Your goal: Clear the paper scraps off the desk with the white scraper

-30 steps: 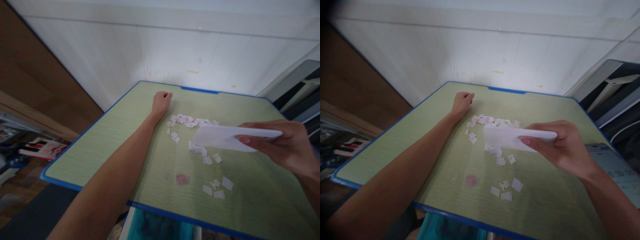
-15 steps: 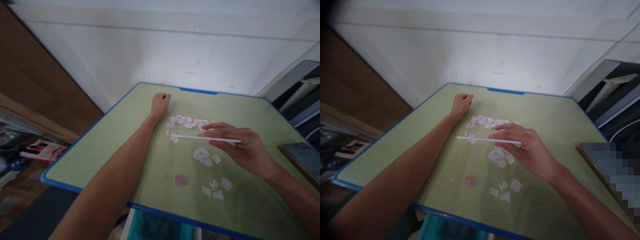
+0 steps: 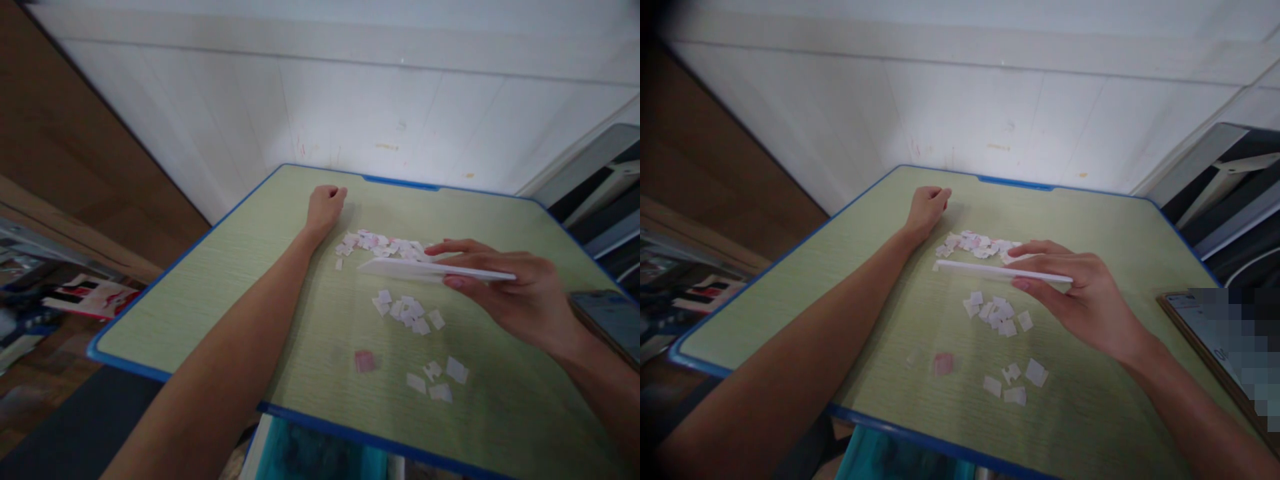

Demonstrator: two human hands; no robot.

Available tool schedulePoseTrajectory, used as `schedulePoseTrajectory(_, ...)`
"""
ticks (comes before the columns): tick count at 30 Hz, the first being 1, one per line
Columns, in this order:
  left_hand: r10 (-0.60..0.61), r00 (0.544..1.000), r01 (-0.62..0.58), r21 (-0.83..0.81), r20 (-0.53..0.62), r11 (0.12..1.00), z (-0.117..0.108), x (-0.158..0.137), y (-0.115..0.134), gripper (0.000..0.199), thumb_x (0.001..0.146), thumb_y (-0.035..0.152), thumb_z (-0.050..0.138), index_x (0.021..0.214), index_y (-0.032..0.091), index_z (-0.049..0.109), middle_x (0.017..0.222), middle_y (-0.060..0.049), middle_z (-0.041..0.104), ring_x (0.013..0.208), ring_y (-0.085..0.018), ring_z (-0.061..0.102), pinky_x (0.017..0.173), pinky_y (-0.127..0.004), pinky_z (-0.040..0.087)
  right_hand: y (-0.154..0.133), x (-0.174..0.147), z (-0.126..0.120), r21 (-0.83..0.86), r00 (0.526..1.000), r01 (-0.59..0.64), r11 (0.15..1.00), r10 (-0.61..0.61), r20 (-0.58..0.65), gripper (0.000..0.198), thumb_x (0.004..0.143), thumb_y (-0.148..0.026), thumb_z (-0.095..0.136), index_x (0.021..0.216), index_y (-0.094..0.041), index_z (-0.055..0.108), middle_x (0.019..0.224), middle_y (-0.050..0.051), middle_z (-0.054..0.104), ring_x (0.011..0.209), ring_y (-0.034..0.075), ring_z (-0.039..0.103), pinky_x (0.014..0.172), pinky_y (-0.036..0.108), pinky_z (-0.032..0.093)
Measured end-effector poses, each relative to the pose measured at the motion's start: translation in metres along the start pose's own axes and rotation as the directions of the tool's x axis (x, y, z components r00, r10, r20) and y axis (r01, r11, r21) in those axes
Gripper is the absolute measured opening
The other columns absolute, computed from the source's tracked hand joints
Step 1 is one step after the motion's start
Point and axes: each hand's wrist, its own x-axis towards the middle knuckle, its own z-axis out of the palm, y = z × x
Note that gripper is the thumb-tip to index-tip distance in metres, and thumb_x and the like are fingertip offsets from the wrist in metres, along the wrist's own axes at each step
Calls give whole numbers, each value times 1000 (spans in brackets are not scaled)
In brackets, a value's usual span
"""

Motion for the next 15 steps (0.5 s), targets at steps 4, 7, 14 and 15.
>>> schedulePoseTrajectory(4, 8, 1000, -8, 0, 5, 1000, 0, 0, 0, 40, 84, 29, 51, 49, 22, 32, 52, 3, 28, 58, -11, 30, 59, -31, 20, 0, 12, 15, -39, 998, 65, 997, -63, 28, 18, 89, -18, 71, 100, -29, 80, 106, 2, 83, 104, 21, 75, 92, 36, 60)
schedulePoseTrajectory(7, 12, 1000, -12, -7, 16, 1000, -1, 0, -1, 40, 84, 29, 50, 49, 22, 32, 52, 3, 27, 58, -11, 30, 59, -31, 19, -1, 24, 24, -70, 993, 99, 993, -94, 66, 18, 89, -18, 70, 100, -27, 80, 105, 4, 83, 104, 22, 75, 92, 37, 60)
schedulePoseTrajectory(14, 12, 1000, -12, -20, 12, 1000, -1, 0, -2, 40, 84, 30, 50, 49, 22, 33, 53, 3, 28, 59, -11, 30, 60, -31, 19, -1, 18, -8, 7, 990, 8, 1000, -9, 144, 12, 83, -24, 76, 90, -32, 83, 96, 0, 84, 92, 22, 78, 85, 36, 62)
schedulePoseTrajectory(15, 11, 1000, -11, -20, 10, 1000, -1, 0, -1, 40, 84, 30, 51, 49, 22, 33, 53, 3, 28, 59, -11, 31, 60, -31, 19, -1, 12, -19, 11, 988, -20, 1000, 18, 150, 11, 81, -23, 78, 86, -31, 83, 92, 0, 84, 88, 22, 78, 83, 34, 62)
